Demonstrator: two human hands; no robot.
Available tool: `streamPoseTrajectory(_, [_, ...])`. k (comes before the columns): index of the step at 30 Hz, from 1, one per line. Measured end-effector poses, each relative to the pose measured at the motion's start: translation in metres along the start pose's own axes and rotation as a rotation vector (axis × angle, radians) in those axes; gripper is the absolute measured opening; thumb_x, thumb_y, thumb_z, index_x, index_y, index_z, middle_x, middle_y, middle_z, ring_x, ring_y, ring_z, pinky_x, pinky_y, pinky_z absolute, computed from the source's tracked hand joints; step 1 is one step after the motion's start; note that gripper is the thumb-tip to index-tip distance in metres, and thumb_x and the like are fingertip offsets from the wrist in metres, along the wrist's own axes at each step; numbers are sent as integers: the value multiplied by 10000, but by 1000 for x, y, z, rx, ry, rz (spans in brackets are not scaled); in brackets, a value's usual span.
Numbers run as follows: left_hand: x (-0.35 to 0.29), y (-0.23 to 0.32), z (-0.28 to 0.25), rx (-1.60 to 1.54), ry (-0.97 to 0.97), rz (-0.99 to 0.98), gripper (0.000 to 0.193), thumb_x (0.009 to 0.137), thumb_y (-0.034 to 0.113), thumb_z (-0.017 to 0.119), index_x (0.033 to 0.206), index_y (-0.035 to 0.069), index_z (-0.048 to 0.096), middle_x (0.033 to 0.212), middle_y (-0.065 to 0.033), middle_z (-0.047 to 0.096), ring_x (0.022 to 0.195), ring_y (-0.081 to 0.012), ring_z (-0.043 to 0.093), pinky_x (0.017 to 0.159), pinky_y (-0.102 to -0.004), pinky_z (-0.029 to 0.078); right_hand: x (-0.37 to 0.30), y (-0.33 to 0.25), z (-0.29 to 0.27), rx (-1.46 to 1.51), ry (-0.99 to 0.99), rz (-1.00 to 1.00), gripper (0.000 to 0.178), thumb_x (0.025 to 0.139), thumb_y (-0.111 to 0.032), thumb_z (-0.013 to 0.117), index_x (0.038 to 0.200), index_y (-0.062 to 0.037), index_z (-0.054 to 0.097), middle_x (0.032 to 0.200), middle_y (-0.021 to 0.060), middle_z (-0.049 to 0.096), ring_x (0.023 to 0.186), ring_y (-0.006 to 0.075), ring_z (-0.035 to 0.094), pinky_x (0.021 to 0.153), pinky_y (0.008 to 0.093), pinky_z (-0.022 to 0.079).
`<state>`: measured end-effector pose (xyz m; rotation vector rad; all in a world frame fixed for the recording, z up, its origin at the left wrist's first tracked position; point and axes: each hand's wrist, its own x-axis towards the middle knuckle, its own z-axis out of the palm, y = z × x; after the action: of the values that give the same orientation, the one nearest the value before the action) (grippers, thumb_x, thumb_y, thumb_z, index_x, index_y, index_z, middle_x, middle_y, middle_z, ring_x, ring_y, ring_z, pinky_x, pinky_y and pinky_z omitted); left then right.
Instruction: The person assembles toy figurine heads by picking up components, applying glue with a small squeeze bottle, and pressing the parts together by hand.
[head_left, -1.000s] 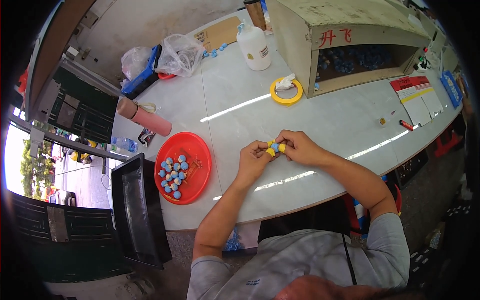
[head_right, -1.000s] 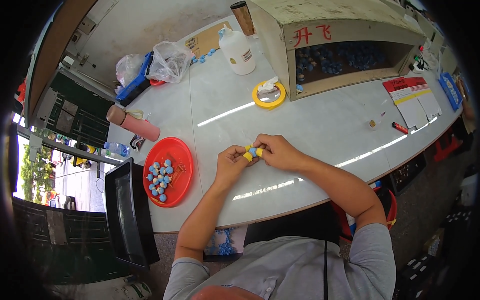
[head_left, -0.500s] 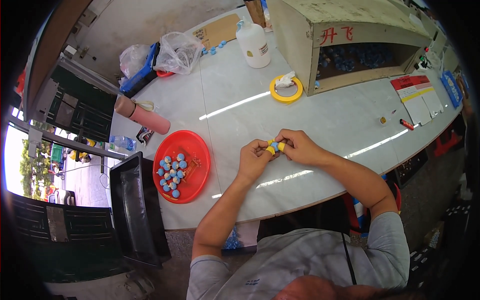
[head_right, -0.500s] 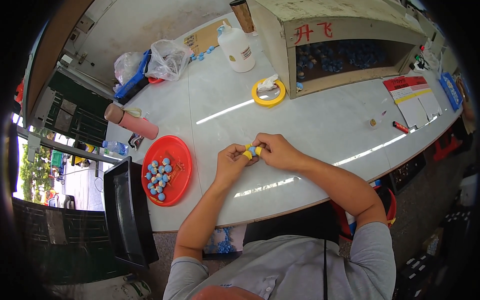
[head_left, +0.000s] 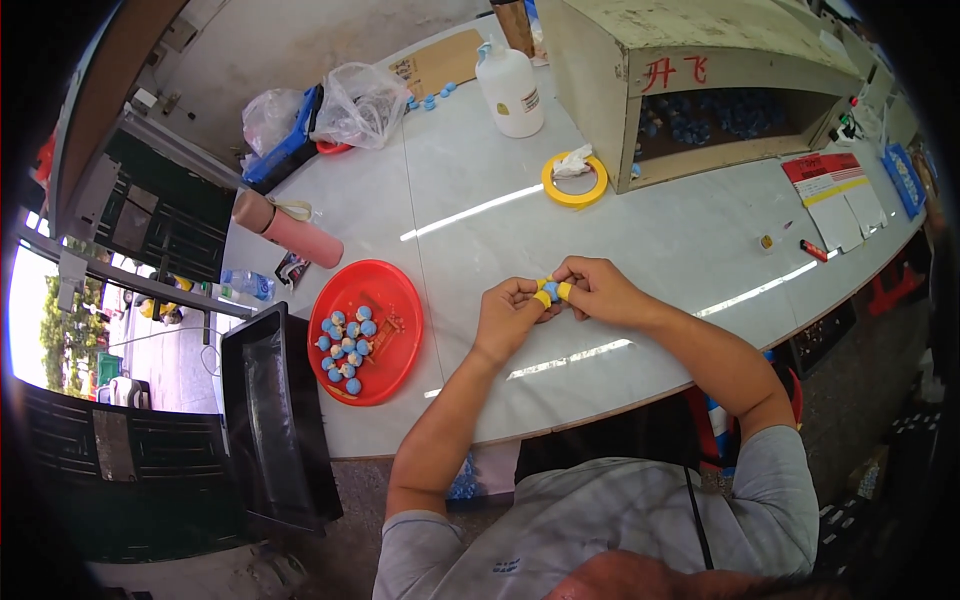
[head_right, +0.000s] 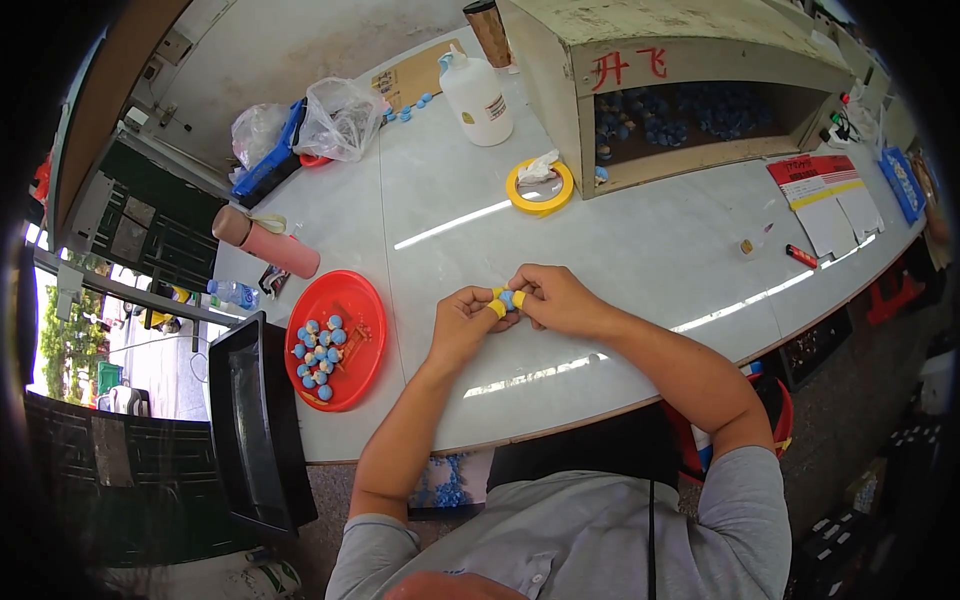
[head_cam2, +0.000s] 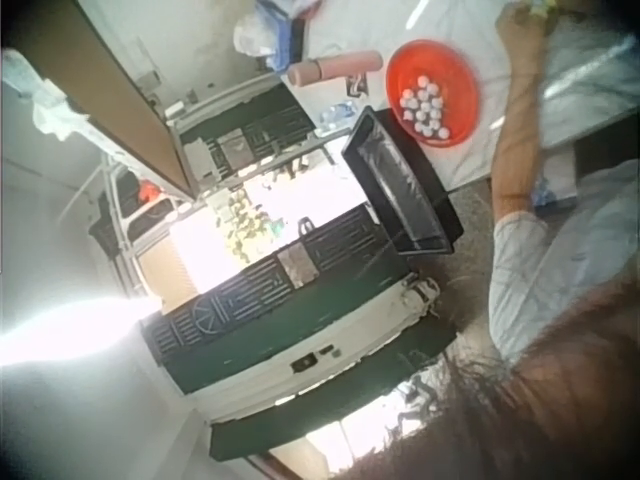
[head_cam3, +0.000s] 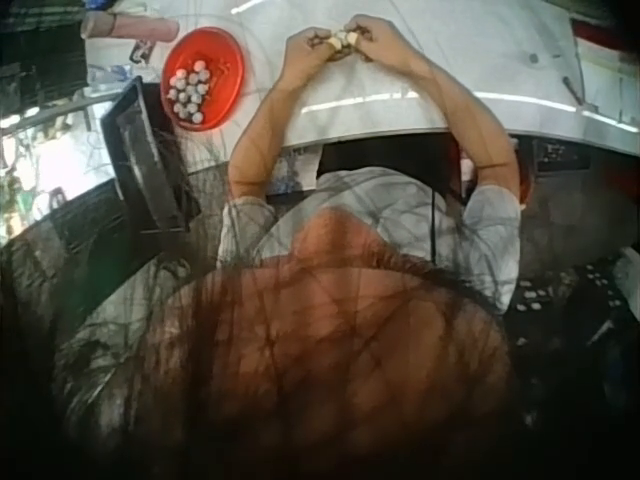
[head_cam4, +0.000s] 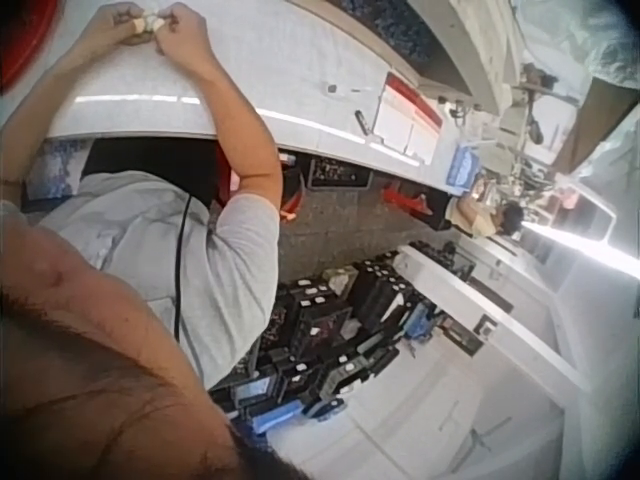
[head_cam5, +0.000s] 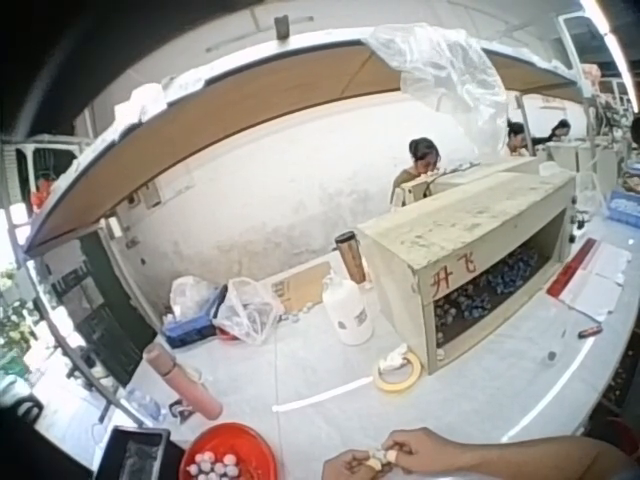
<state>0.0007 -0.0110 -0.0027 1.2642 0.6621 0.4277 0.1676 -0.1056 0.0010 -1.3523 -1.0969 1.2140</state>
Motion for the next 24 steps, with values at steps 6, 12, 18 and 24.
streamPoseTrajectory(6, [0, -4, 0, 2, 0, 15, 164, 858, -51, 543, 1015, -91, 569, 1000, -164, 646, 857, -222, 687, 765, -278, 577, -1, 1, 0, -34, -11, -15, 124, 908, 6, 498, 1025, 32, 529, 837, 64, 606, 595, 72, 540, 523, 214, 446])
streamPoseTrajectory(12, [0, -5, 2, 27, 18, 29, 144, 862, -55, 550, 1000, -85, 574, 986, -160, 648, 837, -213, 684, 756, -275, 577, -1, 3, 2, -76, 4, -45, 108, 898, 14, 499, 998, 31, 535, 812, 57, 607, 577, 64, 530, 509, 212, 432])
streamPoseTrajectory(18, [1, -7, 3, 13, 27, 28, 134, 865, -49, 557, 994, -82, 573, 969, -154, 652, 816, -203, 684, 743, -270, 576, 0, 8, 3, -132, 42, -122, 113, 881, 24, 497, 985, 32, 541, 798, 50, 604, 571, 59, 527, 497, 209, 425])
streamPoseTrajectory(24, [1, -3, 4, 11, 48, -6, 137, 867, -36, 551, 995, -83, 570, 962, -152, 655, 808, -201, 687, 732, -265, 574, -1, 1, 4, -53, 28, -26, 135, 875, 16, 501, 1001, 33, 548, 808, 49, 603, 584, 61, 537, 507, 204, 435])
